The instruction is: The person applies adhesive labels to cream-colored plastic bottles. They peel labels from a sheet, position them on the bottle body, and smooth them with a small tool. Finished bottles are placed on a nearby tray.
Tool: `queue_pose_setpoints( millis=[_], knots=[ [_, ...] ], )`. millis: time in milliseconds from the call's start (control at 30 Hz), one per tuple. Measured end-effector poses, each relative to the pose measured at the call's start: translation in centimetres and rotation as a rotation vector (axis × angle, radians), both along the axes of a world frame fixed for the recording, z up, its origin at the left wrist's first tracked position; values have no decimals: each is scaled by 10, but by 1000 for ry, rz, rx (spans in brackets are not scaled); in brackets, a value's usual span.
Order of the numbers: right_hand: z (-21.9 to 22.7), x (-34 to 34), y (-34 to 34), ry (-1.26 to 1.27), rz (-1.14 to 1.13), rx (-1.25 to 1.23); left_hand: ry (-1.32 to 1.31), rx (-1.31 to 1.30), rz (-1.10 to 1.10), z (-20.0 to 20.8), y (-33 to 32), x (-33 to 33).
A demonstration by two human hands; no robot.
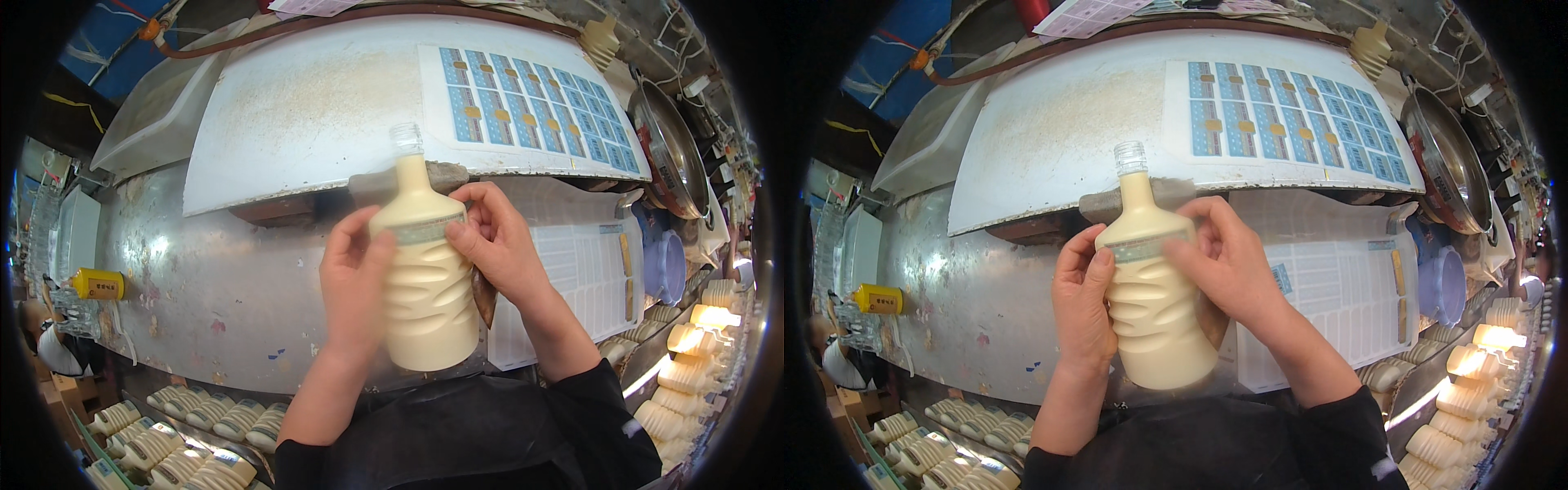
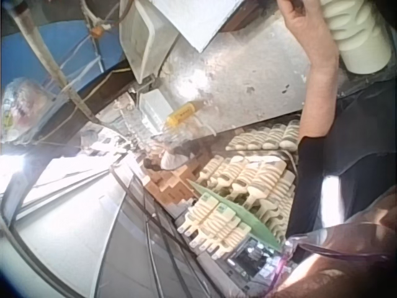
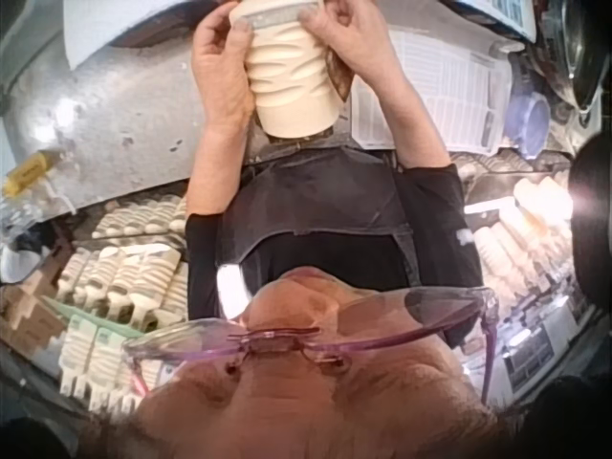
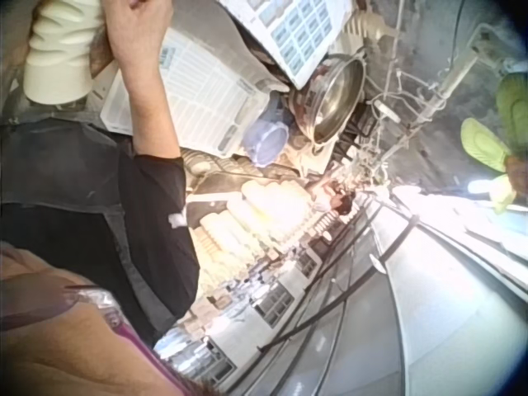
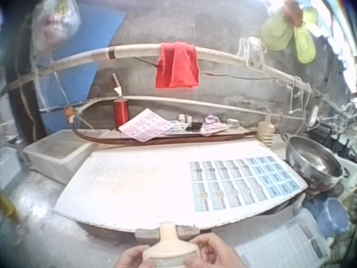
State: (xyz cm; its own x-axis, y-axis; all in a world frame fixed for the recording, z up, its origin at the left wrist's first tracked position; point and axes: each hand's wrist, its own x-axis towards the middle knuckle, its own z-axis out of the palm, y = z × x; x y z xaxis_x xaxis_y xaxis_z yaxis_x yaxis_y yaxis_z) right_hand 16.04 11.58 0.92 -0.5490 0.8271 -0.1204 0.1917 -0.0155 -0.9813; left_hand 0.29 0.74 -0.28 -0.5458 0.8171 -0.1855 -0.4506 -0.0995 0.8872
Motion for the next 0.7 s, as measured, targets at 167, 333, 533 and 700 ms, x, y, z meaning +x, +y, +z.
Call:
queue_pose_setpoints(
  millis=[167, 333, 533, 700],
  knots=[
    [-1, -3, -2, 41, -30, -17, -1, -6, 10, -2, 0, 0],
    [-4, -2, 0, 24, 18, 35, -35, -6, -20, 1, -2, -1],
    [1, 20, 2, 30, 6, -194, 186, 10, -194, -16, -20, 3],
    [-14, 30, -10, 111, 127, -378, 298, -74, -142, -14, -18, 9]
  ],
)
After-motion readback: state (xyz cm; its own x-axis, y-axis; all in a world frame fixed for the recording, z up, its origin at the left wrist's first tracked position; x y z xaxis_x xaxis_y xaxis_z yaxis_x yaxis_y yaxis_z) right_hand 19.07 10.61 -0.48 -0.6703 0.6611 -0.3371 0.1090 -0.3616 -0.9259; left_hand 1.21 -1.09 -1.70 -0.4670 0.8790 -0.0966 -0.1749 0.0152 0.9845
